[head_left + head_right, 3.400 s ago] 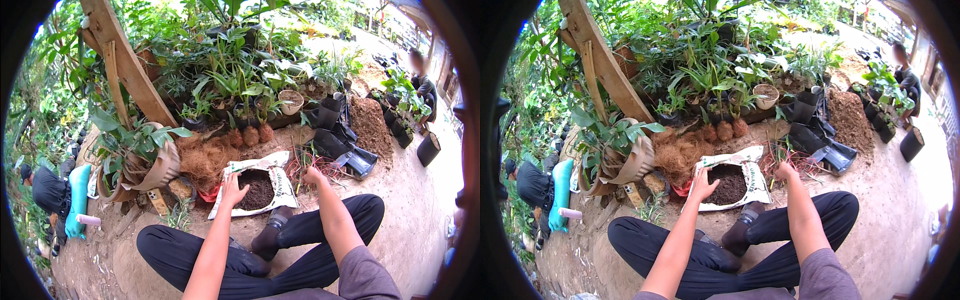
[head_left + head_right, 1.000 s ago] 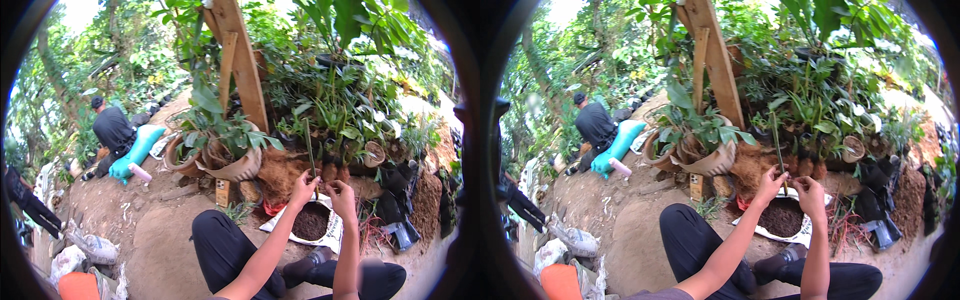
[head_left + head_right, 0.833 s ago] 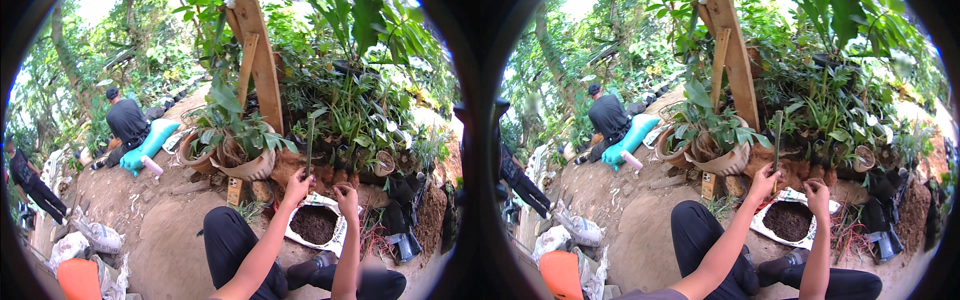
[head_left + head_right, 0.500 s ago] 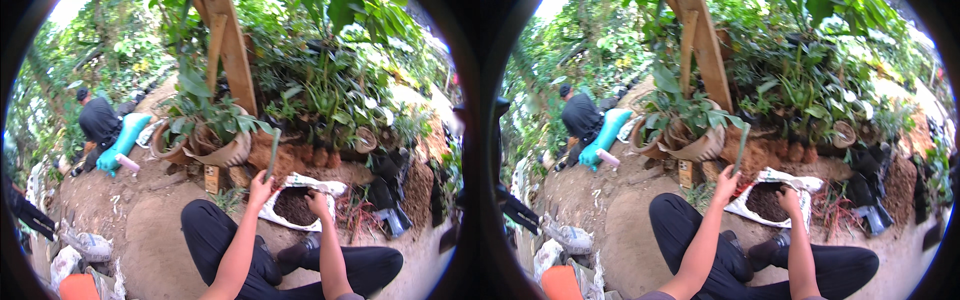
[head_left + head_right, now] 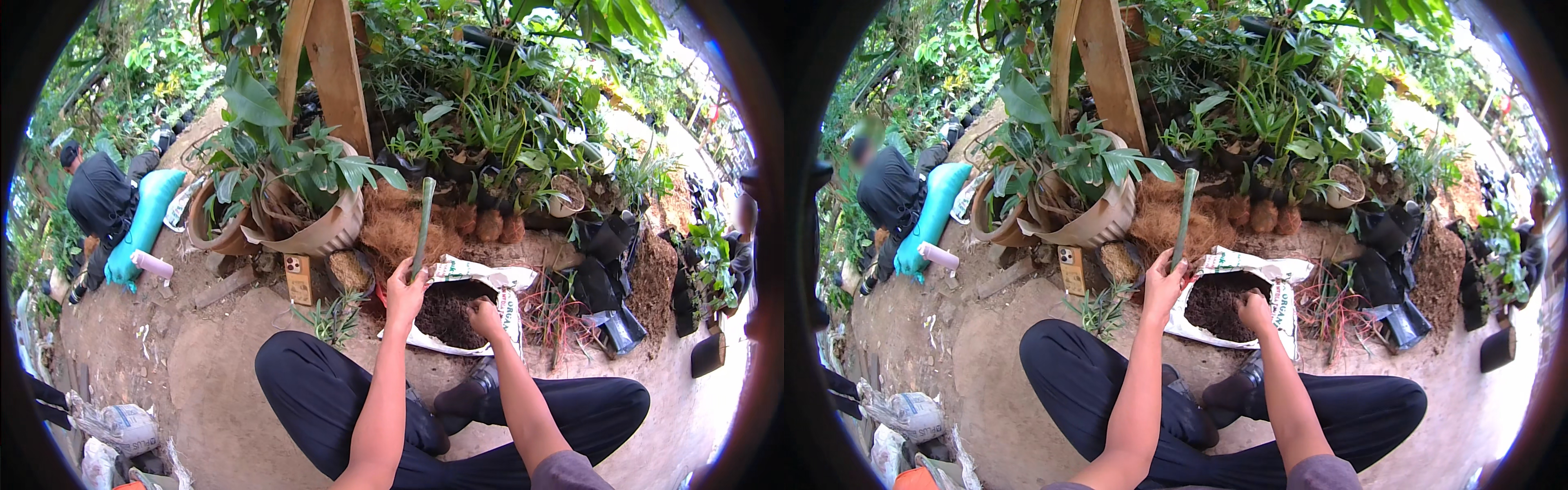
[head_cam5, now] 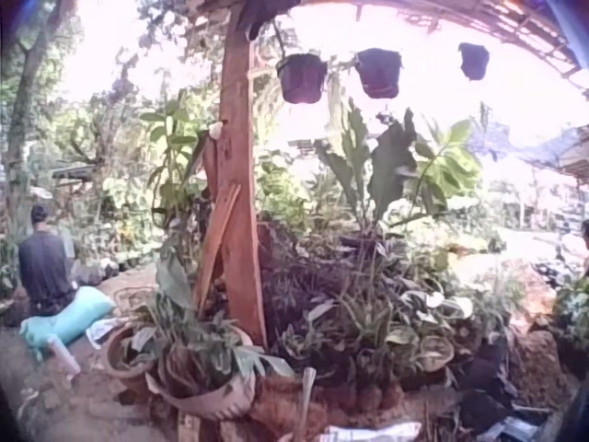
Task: The person sits on the ground and packs soil around a plant's root ball by hand. They then place the plant into a black nursery bag and continue adding soil around it.
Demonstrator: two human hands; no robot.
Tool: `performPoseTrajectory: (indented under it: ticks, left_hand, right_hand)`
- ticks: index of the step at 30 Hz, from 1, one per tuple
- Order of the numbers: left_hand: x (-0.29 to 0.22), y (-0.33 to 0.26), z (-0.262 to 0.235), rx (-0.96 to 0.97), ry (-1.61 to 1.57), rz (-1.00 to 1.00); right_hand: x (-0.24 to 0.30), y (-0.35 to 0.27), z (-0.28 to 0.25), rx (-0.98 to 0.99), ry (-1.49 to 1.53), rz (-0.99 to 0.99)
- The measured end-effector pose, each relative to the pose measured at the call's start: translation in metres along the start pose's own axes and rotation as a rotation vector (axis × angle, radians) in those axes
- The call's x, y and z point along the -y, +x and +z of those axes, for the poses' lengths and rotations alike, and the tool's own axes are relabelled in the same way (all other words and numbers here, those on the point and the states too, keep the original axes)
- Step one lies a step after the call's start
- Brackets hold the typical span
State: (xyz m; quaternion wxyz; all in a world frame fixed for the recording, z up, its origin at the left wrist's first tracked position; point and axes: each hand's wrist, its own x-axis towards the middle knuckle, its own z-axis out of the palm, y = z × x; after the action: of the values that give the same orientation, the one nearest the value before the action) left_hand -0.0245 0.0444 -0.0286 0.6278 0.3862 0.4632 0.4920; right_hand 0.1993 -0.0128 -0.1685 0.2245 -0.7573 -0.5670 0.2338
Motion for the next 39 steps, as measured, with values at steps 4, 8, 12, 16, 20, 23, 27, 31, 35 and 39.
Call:
performPoseTrajectory:
  ticks: [4, 8, 12, 16, 20, 23, 27, 31, 35, 39]
  left_hand:
    - [-0.004, 0.001, 0.001, -0.013, 0.001, 0.075]
    - [-0.007, 0.003, 0.001, -0.035, 0.018, 0.131]
    - [-0.011, 0.004, -0.005, -0.045, -0.007, 0.097]
    - [-0.016, 0.003, -0.005, -0.076, 0.01, 0.118]
    - [-0.021, 0.001, 0.001, -0.104, -0.016, 0.132]
    - [-0.026, -0.003, 0.003, -0.106, -0.026, 0.126]
    - [-0.031, -0.006, 0.003, -0.106, -0.042, 0.104]
    - [-0.03, -0.003, 0.001, -0.129, 0.067, 0.146]
    - [-0.025, -0.002, -0.003, -0.128, 0.031, 0.128]
    - [-0.021, 0.001, -0.004, -0.127, 0.047, 0.119]
  right_hand:
    - [0.006, 0.015, 0.008, 0.077, -0.154, 0.034]
    - [0.011, 0.03, 0.038, 0.06, -0.283, 0.071]
    - [0.013, 0.023, 0.07, -0.055, -0.275, 0.001]
    - [0.013, 0.0, 0.079, -0.213, -0.228, -0.125]
    - [0.013, 0.001, 0.062, -0.214, -0.067, -0.166]
    - [0.019, 0.026, 0.049, -0.262, 0.064, -0.156]
    - [0.038, 0.053, 0.06, -0.185, 0.016, -0.112]
    - [0.057, 0.047, 0.091, 0.01, -0.255, -0.18]
    - [0.057, 0.018, 0.106, -0.179, -0.23, -0.295]
    - [0.035, -0.001, 0.092, -0.206, -0.199, -0.496]
